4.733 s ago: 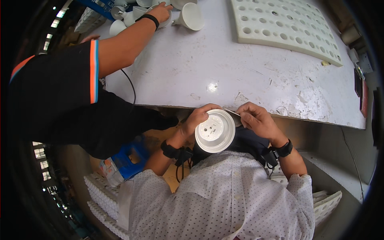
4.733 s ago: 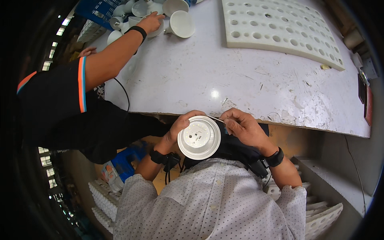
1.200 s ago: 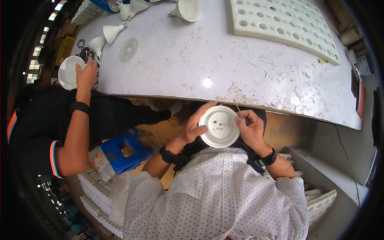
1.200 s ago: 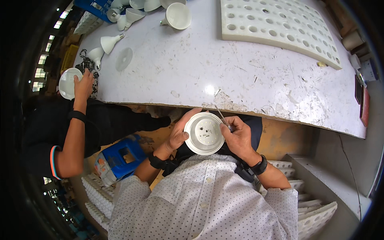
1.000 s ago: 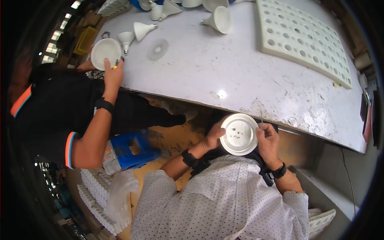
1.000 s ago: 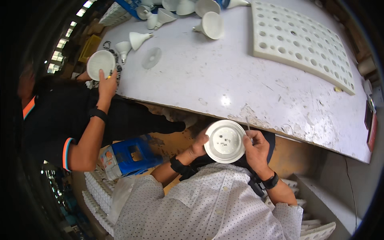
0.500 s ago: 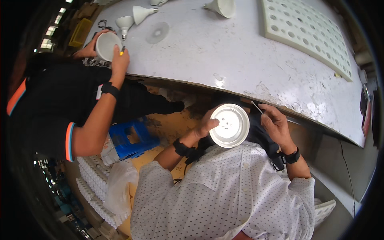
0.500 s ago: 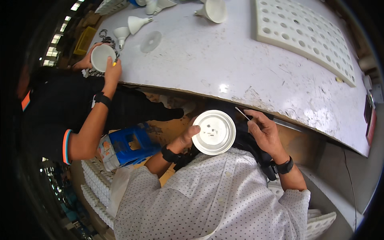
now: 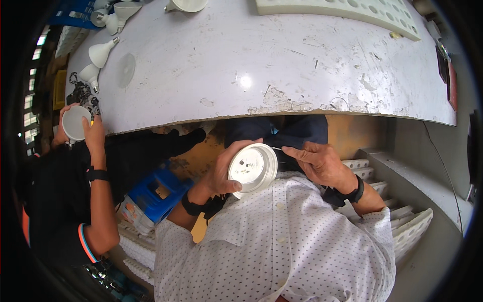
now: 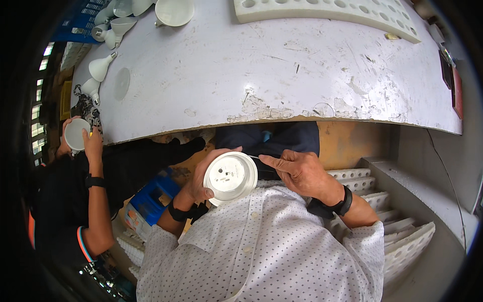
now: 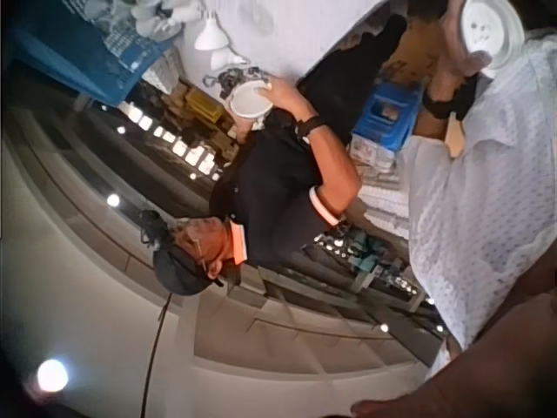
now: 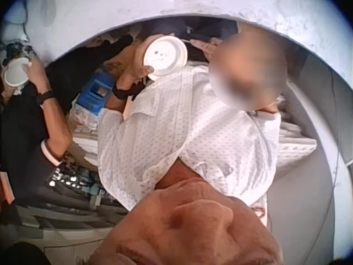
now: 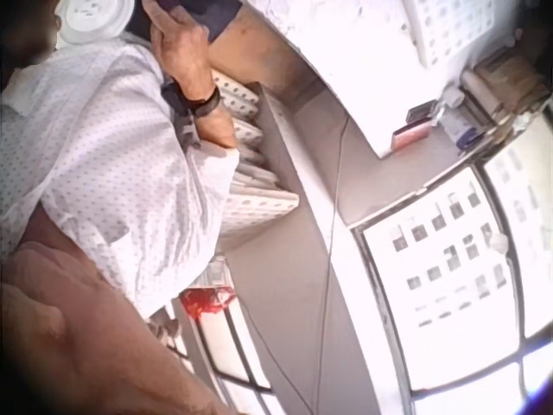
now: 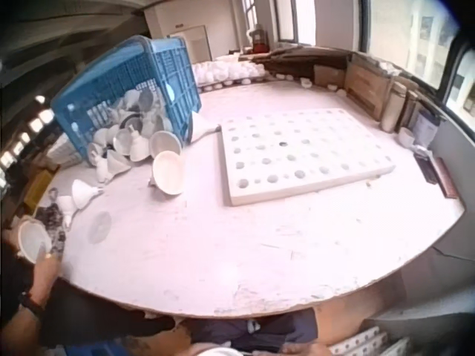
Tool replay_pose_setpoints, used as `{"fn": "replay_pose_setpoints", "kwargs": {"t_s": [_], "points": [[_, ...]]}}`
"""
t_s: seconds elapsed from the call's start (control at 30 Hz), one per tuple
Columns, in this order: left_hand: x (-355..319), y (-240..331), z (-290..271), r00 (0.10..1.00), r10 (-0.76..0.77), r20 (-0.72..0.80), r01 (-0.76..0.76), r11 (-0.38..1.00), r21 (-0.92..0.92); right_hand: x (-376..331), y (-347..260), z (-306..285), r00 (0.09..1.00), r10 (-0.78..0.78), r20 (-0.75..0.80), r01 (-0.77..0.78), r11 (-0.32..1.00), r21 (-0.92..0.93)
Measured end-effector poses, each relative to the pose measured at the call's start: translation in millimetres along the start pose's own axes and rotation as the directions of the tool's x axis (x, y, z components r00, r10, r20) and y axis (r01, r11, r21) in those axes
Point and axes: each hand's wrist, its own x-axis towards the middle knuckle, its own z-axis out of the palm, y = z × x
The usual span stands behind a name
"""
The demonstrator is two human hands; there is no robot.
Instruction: Inspecting and assembling LED light bulb components at a workshop station.
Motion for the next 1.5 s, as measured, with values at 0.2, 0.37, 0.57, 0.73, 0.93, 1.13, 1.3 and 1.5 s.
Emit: {"fn": "replay_pose_setpoints", "kwargs": {"t_s": [0.2, 0.37, 0.57, 0.73, 0.93, 1.13, 1.3, 1.5], "points": [[6.0, 1.6, -1.4, 0.998, -0.061, 0.022, 0.06, 0.997, 0.049, 0.4, 5.1, 3.3, 1.0, 0.015, 0.007, -0.015, 0.999, -0.052], [9.6, 6.8, -3.7, 0.995, -0.089, 0.042, 0.085, 0.994, 0.07, 0.3, 9.2, 6.0, 1.0, 0.009, 0.017, -0.007, 0.989, -0.149], [8.6, 5.4, -2.8, 0.995, -0.093, 0.028, 0.091, 0.994, 0.059, -2.0, 9.7, 6.3, 1.0, -0.004, 0.016, 0.006, 0.991, -0.134], [8.8, 6.0, -2.5, 0.995, -0.093, 0.036, 0.09, 0.993, 0.079, -2.4, 8.3, 7.7, 0.999, -0.037, 0.036, 0.044, 0.973, -0.224], [9.0, 7.2, -2.5, 0.993, -0.098, 0.07, 0.09, 0.99, 0.113, -2.8, 5.5, 7.4, 0.996, -0.011, 0.092, 0.038, 0.954, -0.299], [11.1, 11.7, 0.6, 0.992, -0.093, 0.084, 0.076, 0.979, 0.188, -3.2, 4.4, 5.9, 0.991, 0.024, 0.129, 0.019, 0.946, -0.325], [8.9, 6.4, 4.7, 0.976, -0.187, 0.109, 0.18, 0.981, 0.069, -0.2, 0.8, 3.6, 0.992, 0.002, 0.127, 0.038, 0.948, -0.314], [3.8, -2.2, 4.9, 0.978, -0.19, 0.088, 0.196, 0.979, -0.054, -0.5, 4.0, -4.6, 0.996, 0.006, 0.093, 0.015, 0.973, -0.229]]}}
